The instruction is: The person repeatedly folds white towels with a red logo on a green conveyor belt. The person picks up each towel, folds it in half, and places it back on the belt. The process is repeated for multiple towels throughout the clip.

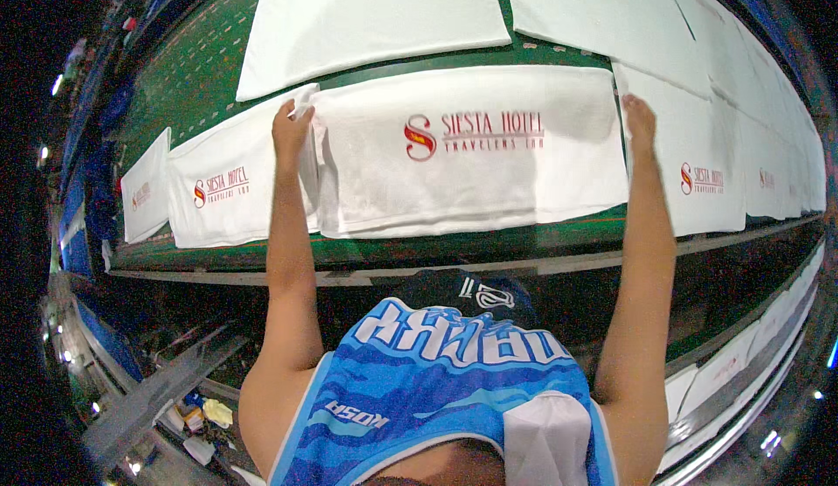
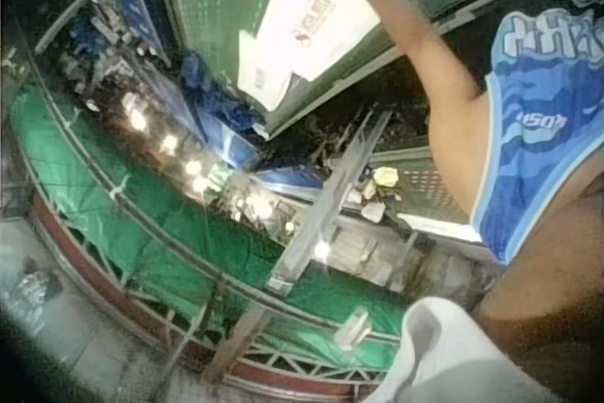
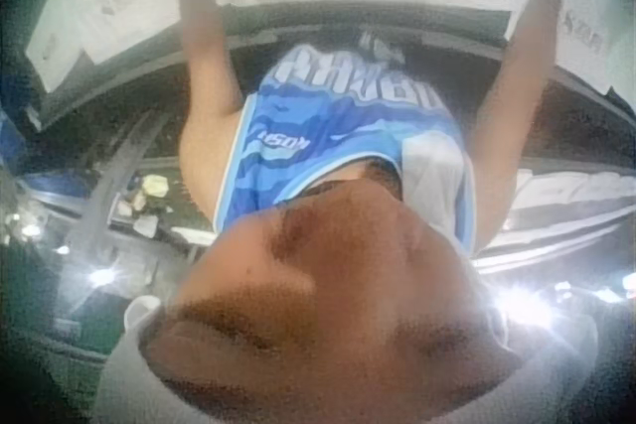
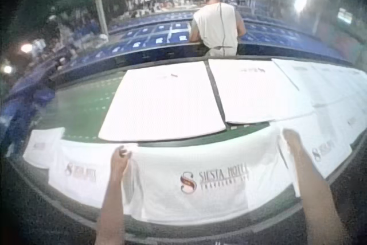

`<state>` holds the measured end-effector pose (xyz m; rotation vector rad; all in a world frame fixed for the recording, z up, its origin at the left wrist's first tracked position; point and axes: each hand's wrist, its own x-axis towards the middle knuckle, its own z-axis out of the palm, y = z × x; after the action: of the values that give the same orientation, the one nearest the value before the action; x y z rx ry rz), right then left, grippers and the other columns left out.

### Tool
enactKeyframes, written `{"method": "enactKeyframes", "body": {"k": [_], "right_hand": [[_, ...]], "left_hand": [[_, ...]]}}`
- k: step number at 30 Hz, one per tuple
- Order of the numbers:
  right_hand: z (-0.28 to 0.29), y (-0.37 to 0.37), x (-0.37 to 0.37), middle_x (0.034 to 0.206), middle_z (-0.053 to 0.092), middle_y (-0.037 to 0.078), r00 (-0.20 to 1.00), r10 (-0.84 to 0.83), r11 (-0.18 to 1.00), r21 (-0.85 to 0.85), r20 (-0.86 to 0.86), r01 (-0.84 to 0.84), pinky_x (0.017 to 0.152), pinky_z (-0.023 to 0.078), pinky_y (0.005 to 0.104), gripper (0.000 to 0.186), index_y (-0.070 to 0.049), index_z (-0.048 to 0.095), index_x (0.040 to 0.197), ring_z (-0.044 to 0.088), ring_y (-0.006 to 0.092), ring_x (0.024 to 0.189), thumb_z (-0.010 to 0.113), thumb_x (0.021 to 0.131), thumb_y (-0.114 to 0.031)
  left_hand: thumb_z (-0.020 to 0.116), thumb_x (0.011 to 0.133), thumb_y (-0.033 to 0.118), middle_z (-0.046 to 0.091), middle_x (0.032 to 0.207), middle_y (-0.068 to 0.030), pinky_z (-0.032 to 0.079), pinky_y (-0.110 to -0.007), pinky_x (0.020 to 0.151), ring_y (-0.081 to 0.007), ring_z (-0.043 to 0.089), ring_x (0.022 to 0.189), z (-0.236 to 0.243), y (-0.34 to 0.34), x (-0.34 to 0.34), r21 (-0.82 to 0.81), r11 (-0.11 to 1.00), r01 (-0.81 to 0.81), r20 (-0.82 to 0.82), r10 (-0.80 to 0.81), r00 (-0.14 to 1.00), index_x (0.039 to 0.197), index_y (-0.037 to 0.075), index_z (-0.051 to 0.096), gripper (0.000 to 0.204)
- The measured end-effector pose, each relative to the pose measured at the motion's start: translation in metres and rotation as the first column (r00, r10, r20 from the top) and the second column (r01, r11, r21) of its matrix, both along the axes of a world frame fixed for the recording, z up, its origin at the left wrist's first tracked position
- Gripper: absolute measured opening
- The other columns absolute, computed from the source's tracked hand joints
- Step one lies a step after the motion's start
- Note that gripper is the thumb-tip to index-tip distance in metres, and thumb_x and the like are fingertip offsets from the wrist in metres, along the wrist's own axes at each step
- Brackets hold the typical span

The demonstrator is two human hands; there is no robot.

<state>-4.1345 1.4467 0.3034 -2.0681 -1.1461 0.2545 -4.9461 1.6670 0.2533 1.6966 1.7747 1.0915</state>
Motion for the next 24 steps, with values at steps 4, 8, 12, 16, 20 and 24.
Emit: {"method": "enactKeyframes", "body": {"k": [4, 8, 12, 16, 20, 24], "right_hand": [[-0.075, -0.028, -0.193, 0.157, 0.051, 0.021, 0.866, 0.254, 0.962, -0.202, 0.431, -0.182, 0.123, 0.032, 0.0463, 0.05, -0.01, 0.062, 0.146, 0.046, 0.0355, 0.146, 0.062, 0.105, -0.039], [-0.06, -0.097, -0.259, 0.168, 0.031, 0.024, 0.848, 0.233, 0.966, -0.214, 0.476, -0.146, 0.125, 0.022, 0.0561, 0.054, -0.014, 0.052, 0.156, 0.028, 0.0427, 0.155, 0.055, 0.109, -0.04], [-0.068, -0.121, -0.259, 0.17, 0.027, 0.023, 0.829, 0.239, 0.963, -0.235, 0.506, -0.134, 0.126, 0.018, 0.0577, 0.055, -0.015, 0.05, 0.157, 0.024, 0.041, 0.157, 0.052, 0.11, -0.044], [-0.049, -0.144, -0.25, 0.17, 0.027, 0.022, 0.822, 0.247, 0.964, -0.218, 0.513, -0.154, 0.127, 0.017, 0.0574, 0.054, -0.013, 0.055, 0.153, 0.023, 0.0403, 0.157, 0.05, 0.11, -0.046], [-0.032, -0.192, -0.218, 0.169, 0.029, 0.021, 0.853, 0.193, 0.975, -0.195, 0.485, -0.11, 0.127, 0.017, 0.0571, 0.054, -0.011, 0.062, 0.146, 0.024, 0.0408, 0.157, 0.05, 0.11, -0.048], [-0.02, -0.257, -0.172, 0.169, 0.032, 0.018, 0.897, 0.089, 0.992, -0.117, 0.434, -0.041, 0.127, 0.015, 0.0567, 0.048, -0.013, 0.069, 0.139, 0.023, 0.0401, 0.157, 0.055, 0.108, -0.047]], "left_hand": [[0.076, 0.089, 0.014, 0.068, 0.128, -0.0193, 0.041, -0.049, 0.112, -0.0377, 0.059, 0.125, -0.007, -0.102, 0.007, 0.236, 0.963, 0.133, -0.412, -0.025, 0.911, 0.122, 0.002, 0.071, 0.036], [0.073, 0.093, 0.021, 0.055, 0.147, -0.0226, 0.038, -0.052, 0.117, -0.0412, 0.049, 0.138, 0.009, -0.19, 0.086, 0.196, 0.858, 0.475, -0.41, -0.368, 0.834, 0.134, 0.003, 0.064, 0.046], [0.068, 0.098, 0.045, 0.027, 0.168, -0.0208, 0.022, -0.055, 0.126, -0.0441, 0.023, 0.155, 0.0, -0.216, 0.14, 0.081, 0.875, 0.477, -0.505, -0.377, 0.776, 0.157, 0.007, 0.045, 0.075], [0.063, 0.098, 0.057, 0.024, 0.171, -0.0211, 0.019, -0.063, 0.124, -0.0449, 0.019, 0.157, -0.027, -0.206, 0.164, 0.049, 0.932, 0.358, -0.633, -0.249, 0.733, 0.154, 0.008, 0.052, 0.075], [0.063, 0.098, 0.058, 0.024, 0.172, -0.02, 0.014, -0.062, 0.126, -0.0458, 0.018, 0.158, -0.048, -0.204, 0.167, 0.06, 0.943, 0.326, -0.657, -0.209, 0.724, 0.154, 0.009, 0.052, 0.076], [0.063, 0.099, 0.051, 0.031, 0.169, -0.0228, 0.014, -0.06, 0.127, -0.0477, 0.021, 0.156, -0.05, -0.194, 0.171, 0.011, 0.943, 0.331, -0.694, -0.231, 0.682, 0.153, 0.007, 0.052, 0.071]]}}
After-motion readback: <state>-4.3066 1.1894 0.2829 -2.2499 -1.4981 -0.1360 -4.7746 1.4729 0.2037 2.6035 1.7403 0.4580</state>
